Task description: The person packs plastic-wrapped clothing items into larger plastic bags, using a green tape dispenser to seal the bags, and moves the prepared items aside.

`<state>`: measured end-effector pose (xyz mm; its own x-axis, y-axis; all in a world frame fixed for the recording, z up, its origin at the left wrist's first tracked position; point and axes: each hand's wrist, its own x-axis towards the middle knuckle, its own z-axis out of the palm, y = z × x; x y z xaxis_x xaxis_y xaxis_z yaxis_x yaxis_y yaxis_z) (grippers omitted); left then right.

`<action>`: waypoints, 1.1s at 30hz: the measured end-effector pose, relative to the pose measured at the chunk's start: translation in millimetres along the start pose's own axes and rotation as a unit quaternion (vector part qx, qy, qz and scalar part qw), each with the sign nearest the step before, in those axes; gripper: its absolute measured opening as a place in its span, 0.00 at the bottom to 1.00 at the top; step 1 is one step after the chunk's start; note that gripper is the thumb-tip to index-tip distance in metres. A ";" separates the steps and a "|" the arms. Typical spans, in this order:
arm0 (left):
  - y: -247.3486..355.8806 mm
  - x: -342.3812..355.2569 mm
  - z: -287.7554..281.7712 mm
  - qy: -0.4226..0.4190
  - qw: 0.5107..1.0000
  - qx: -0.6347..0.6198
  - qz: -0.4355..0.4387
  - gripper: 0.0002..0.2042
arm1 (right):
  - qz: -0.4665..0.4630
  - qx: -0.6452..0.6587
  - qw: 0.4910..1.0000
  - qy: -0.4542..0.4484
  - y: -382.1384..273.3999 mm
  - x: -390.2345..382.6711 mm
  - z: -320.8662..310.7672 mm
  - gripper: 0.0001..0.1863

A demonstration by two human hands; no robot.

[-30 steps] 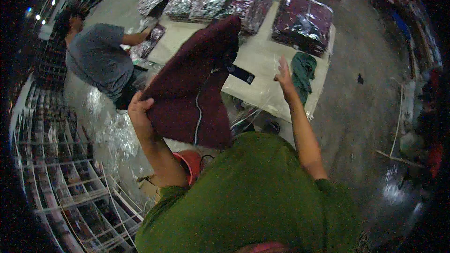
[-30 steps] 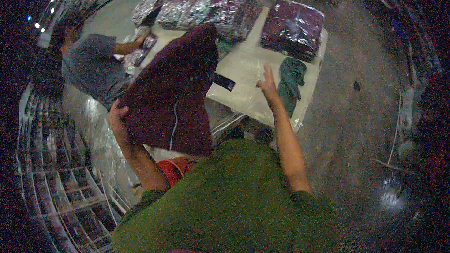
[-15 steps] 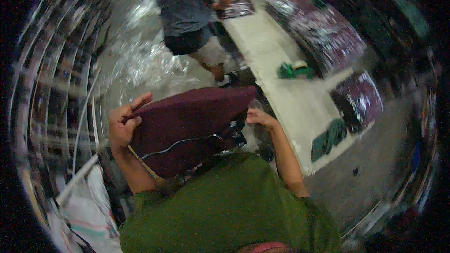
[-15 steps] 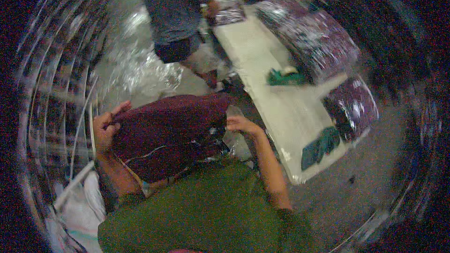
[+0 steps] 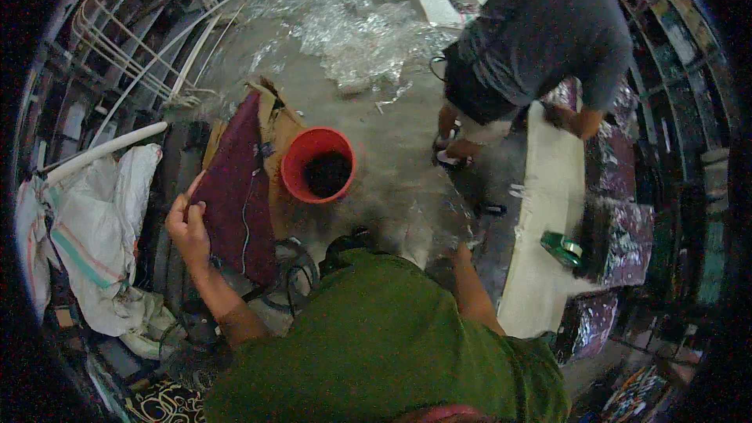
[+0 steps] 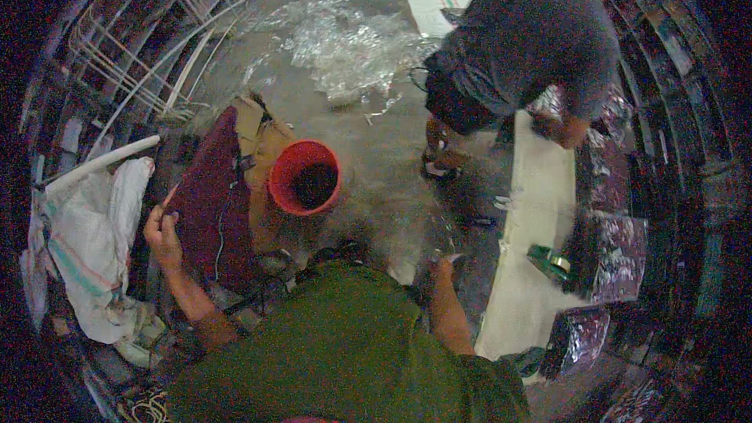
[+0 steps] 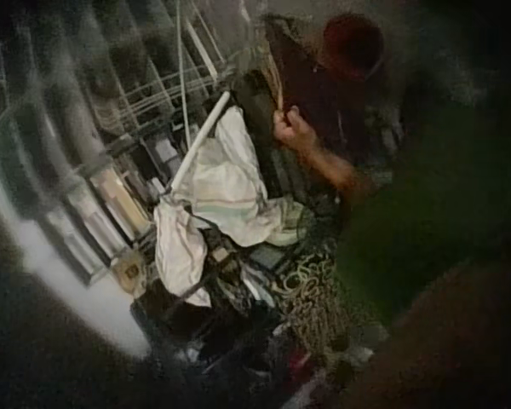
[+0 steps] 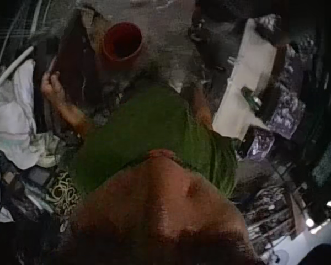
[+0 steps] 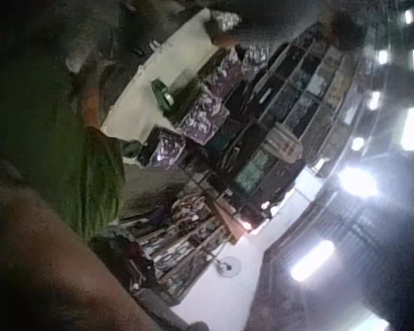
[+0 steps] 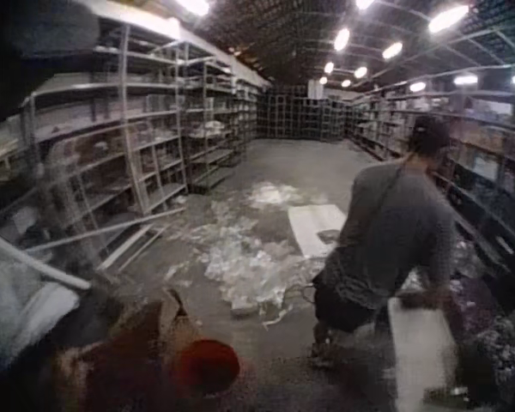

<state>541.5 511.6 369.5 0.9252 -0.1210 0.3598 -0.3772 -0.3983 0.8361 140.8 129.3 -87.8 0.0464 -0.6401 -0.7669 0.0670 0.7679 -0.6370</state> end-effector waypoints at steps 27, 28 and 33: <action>14.6 243.5 281.9 -0.008 0.988 -0.025 -0.155 0.08 | -0.131 -0.312 0.869 -0.360 -225.9 118.2 664.0 0.32; 9.4 256.0 295.6 -0.005 0.989 -0.020 -0.144 0.06 | -0.081 -0.333 0.863 -0.370 -225.7 115.5 656.5 0.34; 32.7 324.0 389.0 0.040 0.979 -0.146 -0.134 0.06 | 0.263 -0.081 0.878 -0.392 -217.8 82.9 639.0 0.44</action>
<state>845.3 105.6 352.3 0.9909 0.0281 0.1319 -0.1273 -0.1284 0.9835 766.9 -104.9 37.6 0.7046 0.0337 -0.7088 -0.3088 0.9139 -0.2636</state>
